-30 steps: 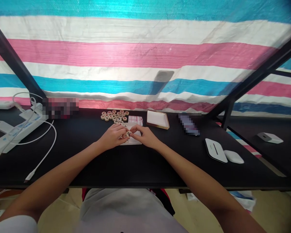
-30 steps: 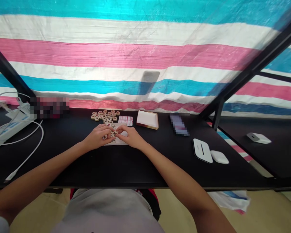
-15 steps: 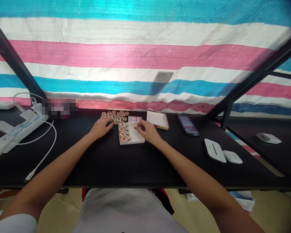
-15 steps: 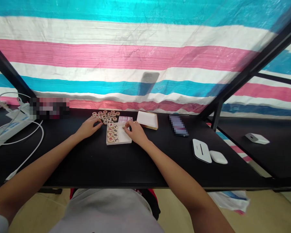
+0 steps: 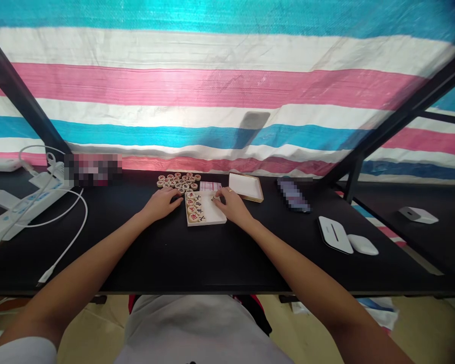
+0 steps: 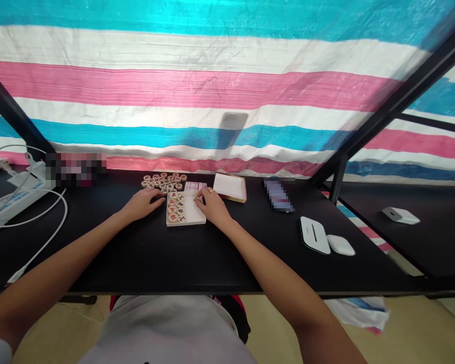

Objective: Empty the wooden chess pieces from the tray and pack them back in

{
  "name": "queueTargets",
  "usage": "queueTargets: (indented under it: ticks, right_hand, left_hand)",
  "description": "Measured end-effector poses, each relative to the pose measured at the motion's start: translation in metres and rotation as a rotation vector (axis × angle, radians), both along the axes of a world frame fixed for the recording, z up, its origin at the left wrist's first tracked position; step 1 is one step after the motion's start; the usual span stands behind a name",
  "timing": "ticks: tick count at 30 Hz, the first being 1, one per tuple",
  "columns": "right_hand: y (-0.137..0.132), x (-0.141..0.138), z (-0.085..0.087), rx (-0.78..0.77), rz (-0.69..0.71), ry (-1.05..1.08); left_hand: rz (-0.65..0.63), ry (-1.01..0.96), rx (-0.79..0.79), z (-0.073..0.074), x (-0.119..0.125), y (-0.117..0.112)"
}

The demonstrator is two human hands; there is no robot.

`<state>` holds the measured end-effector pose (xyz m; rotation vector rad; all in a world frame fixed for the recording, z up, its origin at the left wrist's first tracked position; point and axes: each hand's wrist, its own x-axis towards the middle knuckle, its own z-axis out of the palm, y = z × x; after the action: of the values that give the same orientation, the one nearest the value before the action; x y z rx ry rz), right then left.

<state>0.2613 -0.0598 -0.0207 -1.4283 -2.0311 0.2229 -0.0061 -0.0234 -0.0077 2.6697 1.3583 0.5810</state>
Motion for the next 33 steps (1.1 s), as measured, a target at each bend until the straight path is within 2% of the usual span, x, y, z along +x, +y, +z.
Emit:
queueTargets:
  ticks: [9,18,21,26,33]
  right_hand:
    - [-0.0004,-0.0003,-0.0027,0.02,0.026,0.002]
    - [0.0024,0.0013,-0.0082,-0.009,0.026,-0.05]
    - [0.0017,0.0016,-0.008,-0.001,0.035,-0.056]
    - [-0.001,0.001,-0.0041,-0.015,0.038,-0.053]
    - [-0.0034,-0.0001,0.0008,-0.044,0.026,-0.062]
  left_hand:
    - [-0.013,0.008,0.029,-0.0002,-0.0007,0.0016]
    - [0.085,0.109,0.107,0.0013,-0.0083,0.0071]
    - [0.056,0.097,0.12,-0.0006,-0.0066,0.0058]
    - [-0.068,0.146,0.112,-0.003,-0.0027,0.0041]
    - [-0.049,0.143,0.103,-0.003,-0.0037,0.0041]
